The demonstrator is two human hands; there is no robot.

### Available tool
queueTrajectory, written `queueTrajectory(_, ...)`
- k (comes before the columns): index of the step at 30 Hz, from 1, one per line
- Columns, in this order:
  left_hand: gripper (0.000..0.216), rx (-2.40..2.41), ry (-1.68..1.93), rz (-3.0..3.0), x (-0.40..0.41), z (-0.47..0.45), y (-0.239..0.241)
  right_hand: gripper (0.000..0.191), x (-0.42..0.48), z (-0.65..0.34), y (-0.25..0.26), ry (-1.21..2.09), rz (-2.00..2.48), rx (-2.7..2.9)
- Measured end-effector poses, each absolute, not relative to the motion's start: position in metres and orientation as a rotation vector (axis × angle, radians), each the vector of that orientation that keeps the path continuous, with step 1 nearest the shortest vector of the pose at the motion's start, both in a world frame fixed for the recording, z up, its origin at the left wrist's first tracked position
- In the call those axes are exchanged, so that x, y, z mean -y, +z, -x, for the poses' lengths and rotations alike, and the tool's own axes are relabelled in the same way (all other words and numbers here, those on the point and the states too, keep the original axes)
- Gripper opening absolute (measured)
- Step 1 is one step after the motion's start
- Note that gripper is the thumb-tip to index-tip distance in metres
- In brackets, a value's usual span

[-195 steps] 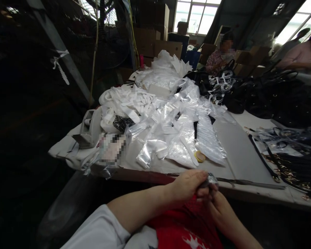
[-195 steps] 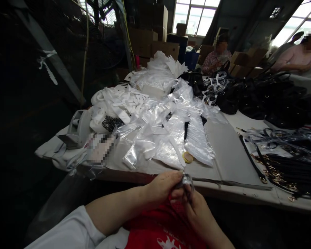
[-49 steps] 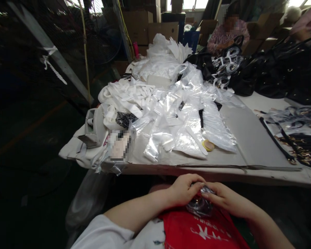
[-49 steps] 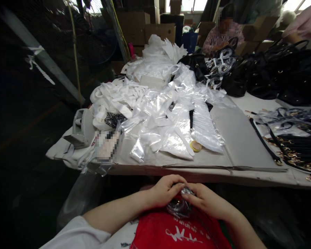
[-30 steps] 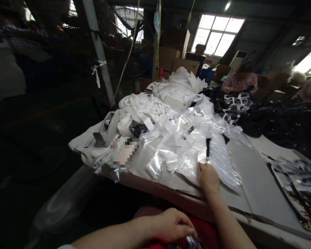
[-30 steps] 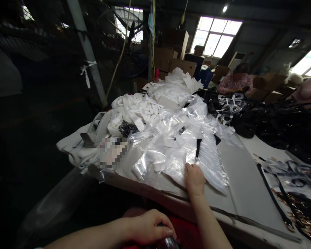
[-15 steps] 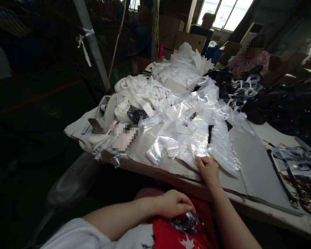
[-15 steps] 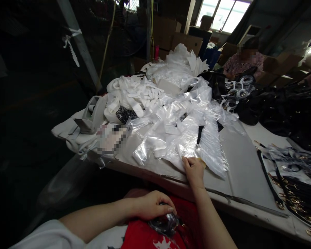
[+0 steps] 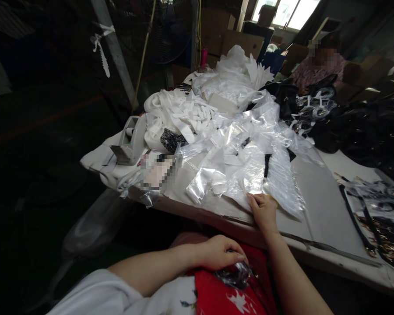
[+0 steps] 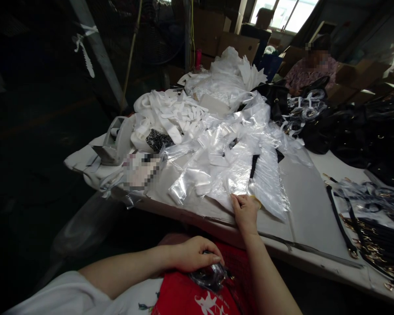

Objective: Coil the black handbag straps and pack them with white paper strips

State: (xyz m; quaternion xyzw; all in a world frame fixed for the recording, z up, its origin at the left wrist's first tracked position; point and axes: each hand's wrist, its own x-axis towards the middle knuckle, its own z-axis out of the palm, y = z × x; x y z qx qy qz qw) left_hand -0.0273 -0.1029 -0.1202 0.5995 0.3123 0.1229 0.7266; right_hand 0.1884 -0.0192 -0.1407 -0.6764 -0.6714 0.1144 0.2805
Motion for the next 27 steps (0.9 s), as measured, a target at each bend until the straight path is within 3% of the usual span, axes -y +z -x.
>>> queueTrajectory(19, 0.035, -0.708, 0.238, -1.297, 0.105, 0.025, -0.112, 0.042, 0.020, -0.182, -0.146, 0.218, 1.861, 1.776)
queueTrajectory(27, 0.032, -0.653, 0.266, -1.361, 0.105, 0.025, -0.120, 0.033, 0.019, -0.176, -0.137, 0.130, 2.007, 1.901)
